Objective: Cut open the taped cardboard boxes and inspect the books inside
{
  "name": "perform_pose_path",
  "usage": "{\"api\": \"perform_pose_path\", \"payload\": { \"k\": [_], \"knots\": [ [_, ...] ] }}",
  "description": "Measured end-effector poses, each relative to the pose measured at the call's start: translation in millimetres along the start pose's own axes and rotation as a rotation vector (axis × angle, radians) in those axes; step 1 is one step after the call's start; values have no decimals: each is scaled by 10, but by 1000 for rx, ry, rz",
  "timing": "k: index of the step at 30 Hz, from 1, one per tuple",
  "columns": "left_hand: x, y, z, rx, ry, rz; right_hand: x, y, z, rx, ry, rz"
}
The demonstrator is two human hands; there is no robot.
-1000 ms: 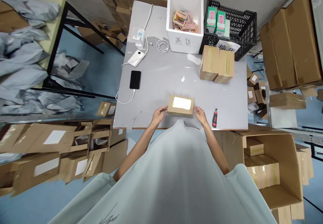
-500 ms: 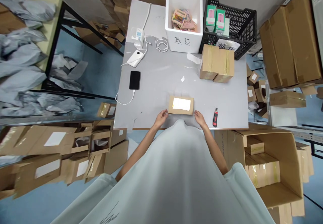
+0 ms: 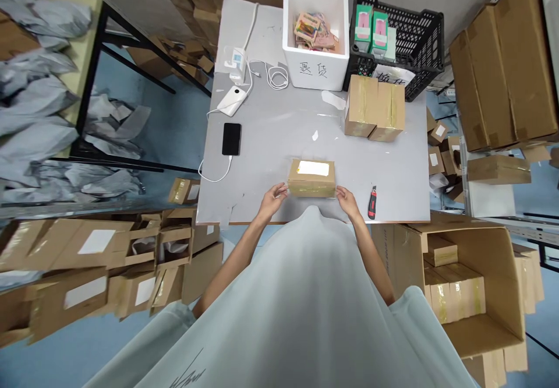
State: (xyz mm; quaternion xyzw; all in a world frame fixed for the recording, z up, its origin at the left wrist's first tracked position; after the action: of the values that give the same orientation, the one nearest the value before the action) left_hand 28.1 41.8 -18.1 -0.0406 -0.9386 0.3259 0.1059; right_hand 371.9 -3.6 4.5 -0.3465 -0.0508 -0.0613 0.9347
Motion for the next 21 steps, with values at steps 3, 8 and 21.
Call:
{"api": "perform_pose_path", "payload": {
  "k": [3,8,21],
  "knots": [
    [22,-40,-188,-90,-56,-5,100,-2,234,97,35,7],
    [-25,-57,-326,-128,-118,-4,150,1,423,134,60,9],
    [-129,-16,-1,0,-44,-46,82,-51,28,-25,83,-49]
  ]
}}
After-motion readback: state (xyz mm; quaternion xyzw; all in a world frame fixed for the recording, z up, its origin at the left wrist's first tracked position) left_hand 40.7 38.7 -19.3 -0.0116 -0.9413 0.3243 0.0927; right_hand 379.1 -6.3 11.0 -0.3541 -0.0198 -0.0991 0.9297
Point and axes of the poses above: each hand's wrist, its own y-axis towards the middle knuckle, its own x-axis out of the back of the hand, z = x × y, the point moved 7 cm from there along y, towards the middle knuckle, and after that the axes turned 4 degrees about y, right-handed, at the moved point
